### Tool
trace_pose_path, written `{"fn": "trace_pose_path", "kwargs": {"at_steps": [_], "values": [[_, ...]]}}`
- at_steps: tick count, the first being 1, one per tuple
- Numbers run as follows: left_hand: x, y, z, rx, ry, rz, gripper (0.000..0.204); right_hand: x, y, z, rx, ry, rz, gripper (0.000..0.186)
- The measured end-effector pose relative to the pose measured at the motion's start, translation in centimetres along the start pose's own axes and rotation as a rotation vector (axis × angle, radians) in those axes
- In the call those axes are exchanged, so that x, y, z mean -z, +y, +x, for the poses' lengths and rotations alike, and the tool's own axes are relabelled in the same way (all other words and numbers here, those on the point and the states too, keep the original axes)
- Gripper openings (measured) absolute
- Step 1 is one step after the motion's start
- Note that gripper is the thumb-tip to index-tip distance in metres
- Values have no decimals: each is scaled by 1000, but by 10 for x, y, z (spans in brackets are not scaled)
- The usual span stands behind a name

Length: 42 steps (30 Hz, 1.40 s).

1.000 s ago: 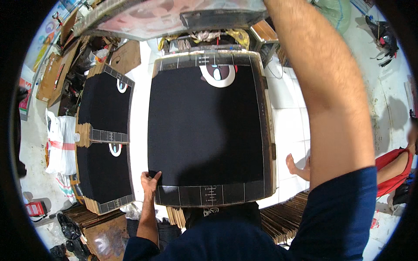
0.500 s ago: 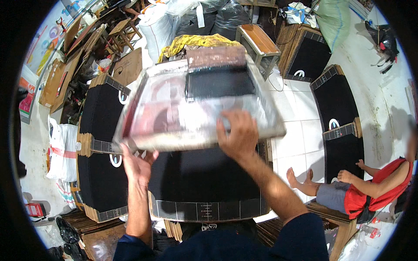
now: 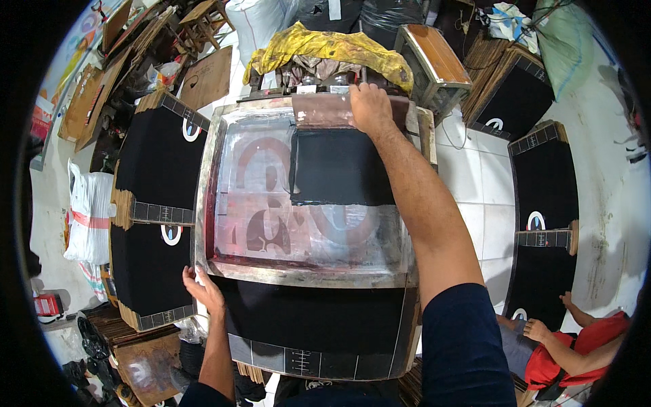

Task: The person performs screen printing on black fabric pieces. They repeatedly place a screen frame over the fabric, use a squeegee to pull ink across the mesh, lift the screen to reveal the printed design, and then move to the next piece.

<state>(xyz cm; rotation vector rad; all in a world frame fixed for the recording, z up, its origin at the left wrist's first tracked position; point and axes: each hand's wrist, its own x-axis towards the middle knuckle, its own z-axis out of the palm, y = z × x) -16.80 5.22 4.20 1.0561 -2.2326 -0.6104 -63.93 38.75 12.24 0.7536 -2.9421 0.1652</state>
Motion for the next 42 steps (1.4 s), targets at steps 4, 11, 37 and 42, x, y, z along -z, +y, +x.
{"fn": "trace_pose_path", "kwargs": {"at_steps": [4,11,37,42], "values": [[-24,1,-10,113,-83,0,71,7,-2,-9,-3,-22,44,47],[-26,-1,-11,12,-64,63,71,-17,-11,-27,30,341,6,33],[-33,-17,-14,147,-63,96,69,-7,-38,-72,13,203,-20,40],[-32,-22,-11,176,-109,4,73,9,-83,-177,-28,153,-7,32]]}}
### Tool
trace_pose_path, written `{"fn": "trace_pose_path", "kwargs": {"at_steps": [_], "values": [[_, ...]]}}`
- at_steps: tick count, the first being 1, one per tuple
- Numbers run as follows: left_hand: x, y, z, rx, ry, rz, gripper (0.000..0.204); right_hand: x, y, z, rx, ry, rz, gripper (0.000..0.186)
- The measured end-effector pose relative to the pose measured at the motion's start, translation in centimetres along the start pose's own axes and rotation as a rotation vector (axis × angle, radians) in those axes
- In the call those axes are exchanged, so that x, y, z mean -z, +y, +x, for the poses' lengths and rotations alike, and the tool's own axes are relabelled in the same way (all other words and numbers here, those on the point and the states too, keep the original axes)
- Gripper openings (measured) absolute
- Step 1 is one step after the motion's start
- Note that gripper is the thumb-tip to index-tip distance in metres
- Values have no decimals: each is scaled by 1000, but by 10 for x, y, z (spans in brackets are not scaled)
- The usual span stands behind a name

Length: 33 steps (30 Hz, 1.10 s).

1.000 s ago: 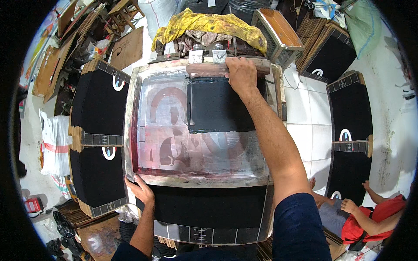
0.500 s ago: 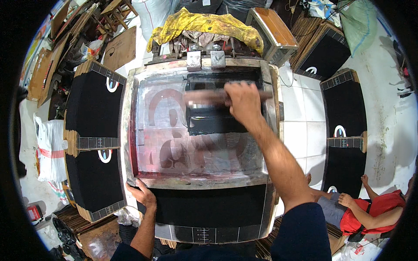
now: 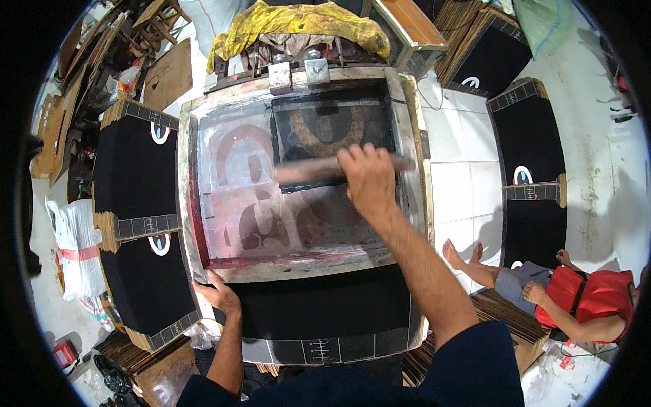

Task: The person performs screen printing on black fabric pieces. They repeatedly place a screen frame over the fabric, use a squeegee to pull ink across the mesh, lift the screen to reveal the printed design, and then move to the next piece.

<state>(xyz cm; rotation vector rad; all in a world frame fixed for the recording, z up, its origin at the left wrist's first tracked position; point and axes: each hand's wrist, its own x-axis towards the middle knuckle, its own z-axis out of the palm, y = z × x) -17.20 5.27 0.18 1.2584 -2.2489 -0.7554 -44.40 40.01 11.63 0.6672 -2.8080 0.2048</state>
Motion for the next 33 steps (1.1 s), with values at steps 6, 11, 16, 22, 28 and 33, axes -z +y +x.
{"fn": "trace_pose_path", "kwargs": {"at_steps": [6,11,16,22,28,33], "values": [[27,8,11,-308,-240,-265,137,1,-8,-30,9,25,43,33],[39,25,10,-251,-309,-230,135,11,-7,-12,37,74,68,31],[44,24,10,-287,-262,-353,130,25,8,21,19,-25,166,34],[43,18,11,-308,-240,-321,133,27,7,13,35,-164,198,37],[44,25,10,-259,-247,-338,130,-4,37,62,104,-67,198,45],[49,28,8,-221,-267,-416,128,-37,86,185,74,-223,56,56]]}}
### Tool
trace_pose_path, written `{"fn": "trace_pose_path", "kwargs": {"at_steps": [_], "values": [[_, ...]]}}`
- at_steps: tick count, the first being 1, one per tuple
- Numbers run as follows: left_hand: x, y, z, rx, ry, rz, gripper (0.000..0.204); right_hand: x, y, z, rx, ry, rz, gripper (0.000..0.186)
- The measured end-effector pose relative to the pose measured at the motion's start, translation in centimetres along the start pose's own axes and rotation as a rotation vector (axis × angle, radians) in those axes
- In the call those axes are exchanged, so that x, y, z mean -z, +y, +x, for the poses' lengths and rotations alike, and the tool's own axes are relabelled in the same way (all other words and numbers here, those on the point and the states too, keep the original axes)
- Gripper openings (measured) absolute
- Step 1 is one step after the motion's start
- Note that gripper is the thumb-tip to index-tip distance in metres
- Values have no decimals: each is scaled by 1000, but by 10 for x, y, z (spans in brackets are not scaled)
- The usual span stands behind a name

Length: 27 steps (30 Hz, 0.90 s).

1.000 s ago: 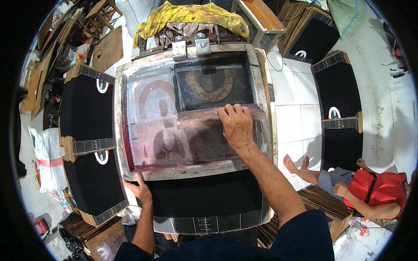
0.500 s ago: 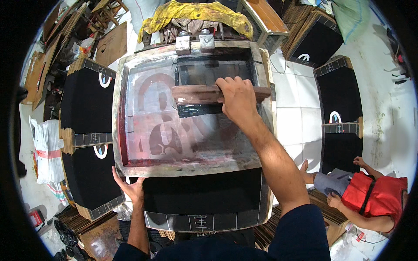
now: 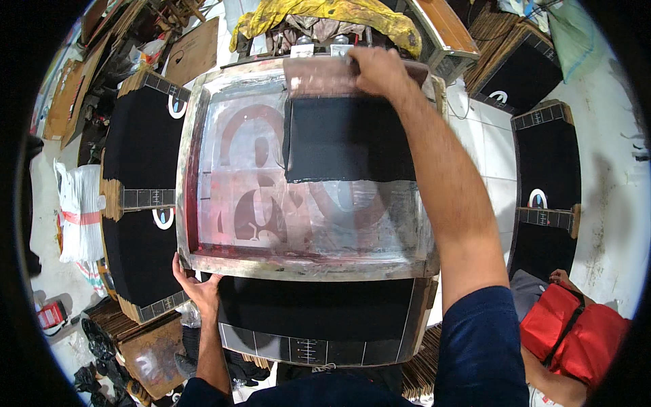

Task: The person performs screen printing on black fabric pieces. They repeatedly place a screen frame over the fabric, use a squeegee to pull ink across the mesh, lift the screen to reveal the printed design, and then move to the next piece.

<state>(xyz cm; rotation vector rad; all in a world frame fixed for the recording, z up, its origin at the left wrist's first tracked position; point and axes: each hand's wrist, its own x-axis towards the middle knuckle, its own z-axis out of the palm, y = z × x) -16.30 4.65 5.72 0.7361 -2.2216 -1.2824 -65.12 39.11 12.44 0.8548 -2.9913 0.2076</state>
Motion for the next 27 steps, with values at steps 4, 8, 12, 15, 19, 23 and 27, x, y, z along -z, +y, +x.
{"fn": "trace_pose_path", "kwargs": {"at_steps": [4,8,12,15,19,23,27], "values": [[-1,0,0,-30,0,-3,128,-15,10,11,-1,137,-121,59],[0,-3,1,-38,3,-10,128,-15,-24,-77,-54,638,161,53],[3,6,2,-36,0,-44,127,-5,-115,-245,-199,441,201,42],[13,41,6,-140,16,-35,122,14,-175,-323,-180,392,271,41],[46,121,34,-221,75,-93,117,79,-182,-308,-67,675,176,41],[75,148,87,-330,130,-283,99,174,-166,-240,21,934,21,23],[105,18,106,-305,22,-149,65,256,-166,-192,-210,782,117,38]]}}
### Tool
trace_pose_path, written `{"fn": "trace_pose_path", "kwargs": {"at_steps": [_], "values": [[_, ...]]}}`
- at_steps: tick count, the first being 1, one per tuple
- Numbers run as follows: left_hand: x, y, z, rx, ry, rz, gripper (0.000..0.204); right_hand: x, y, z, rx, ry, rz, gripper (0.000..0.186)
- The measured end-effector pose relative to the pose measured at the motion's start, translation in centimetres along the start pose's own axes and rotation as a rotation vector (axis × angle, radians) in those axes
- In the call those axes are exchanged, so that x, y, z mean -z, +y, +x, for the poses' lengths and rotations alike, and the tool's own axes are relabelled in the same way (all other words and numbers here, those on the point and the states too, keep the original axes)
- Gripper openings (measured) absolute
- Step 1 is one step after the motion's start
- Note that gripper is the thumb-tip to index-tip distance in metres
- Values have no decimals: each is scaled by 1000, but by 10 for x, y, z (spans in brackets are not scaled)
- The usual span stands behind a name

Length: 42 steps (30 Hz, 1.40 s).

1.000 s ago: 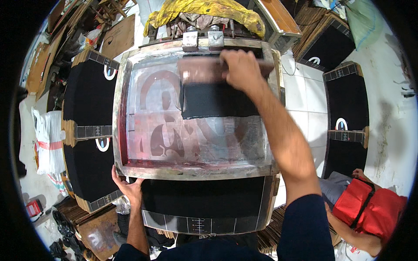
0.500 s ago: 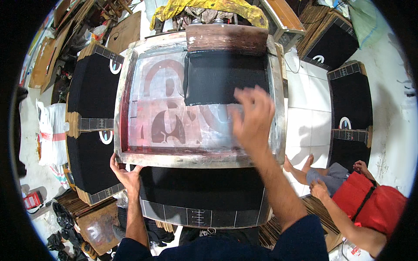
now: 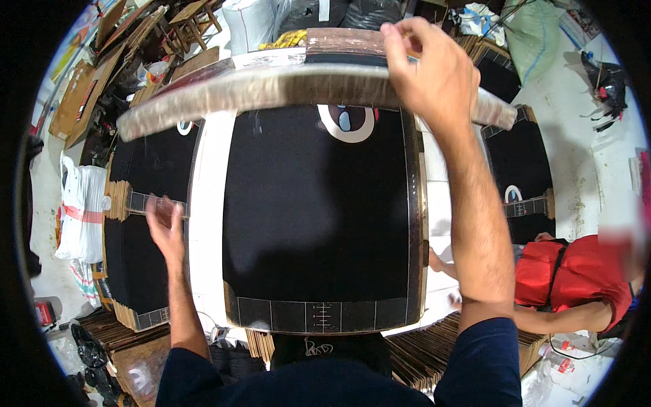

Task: The person performs screen printing on black fabric pieces. They repeatedly place a screen frame over the fabric, use a squeegee to pull ink across the mesh, lift the screen to reveal the printed design, and then move to the next piece.

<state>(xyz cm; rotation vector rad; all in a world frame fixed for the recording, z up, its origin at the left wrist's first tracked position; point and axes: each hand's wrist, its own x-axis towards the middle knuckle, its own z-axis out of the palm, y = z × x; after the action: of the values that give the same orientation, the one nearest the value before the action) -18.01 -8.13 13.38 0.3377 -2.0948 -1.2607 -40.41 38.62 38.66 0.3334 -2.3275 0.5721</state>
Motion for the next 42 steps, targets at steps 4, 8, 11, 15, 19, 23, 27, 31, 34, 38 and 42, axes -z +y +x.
{"fn": "trace_pose_path", "kwargs": {"at_steps": [4,8,11,15,19,23,27,31,34,38,42], "values": [[72,-163,-165,650,-345,619,34,13,-15,62,-84,-40,-47,40],[125,-233,-360,808,-958,705,48,12,-10,103,-44,-74,-118,41],[130,-226,-443,1294,-220,128,16,6,3,126,-71,-135,-145,42],[115,-201,-452,873,-242,233,24,3,18,152,3,-236,-163,55],[105,-174,-452,749,-110,576,37,0,24,164,10,-236,-124,55],[109,-165,-450,833,-106,727,36,1,24,163,49,-232,-126,54],[114,-156,-388,551,40,926,44,2,15,162,70,-244,-193,55],[135,-119,-265,404,76,1148,38,6,4,150,-25,-146,-103,42],[176,-53,-200,413,87,1209,38,13,-7,143,-117,-156,-165,47],[259,65,-175,442,200,1337,41,23,-19,139,-148,-184,-140,46],[373,198,-189,208,372,1258,39,25,-23,143,-145,-203,-107,44]]}}
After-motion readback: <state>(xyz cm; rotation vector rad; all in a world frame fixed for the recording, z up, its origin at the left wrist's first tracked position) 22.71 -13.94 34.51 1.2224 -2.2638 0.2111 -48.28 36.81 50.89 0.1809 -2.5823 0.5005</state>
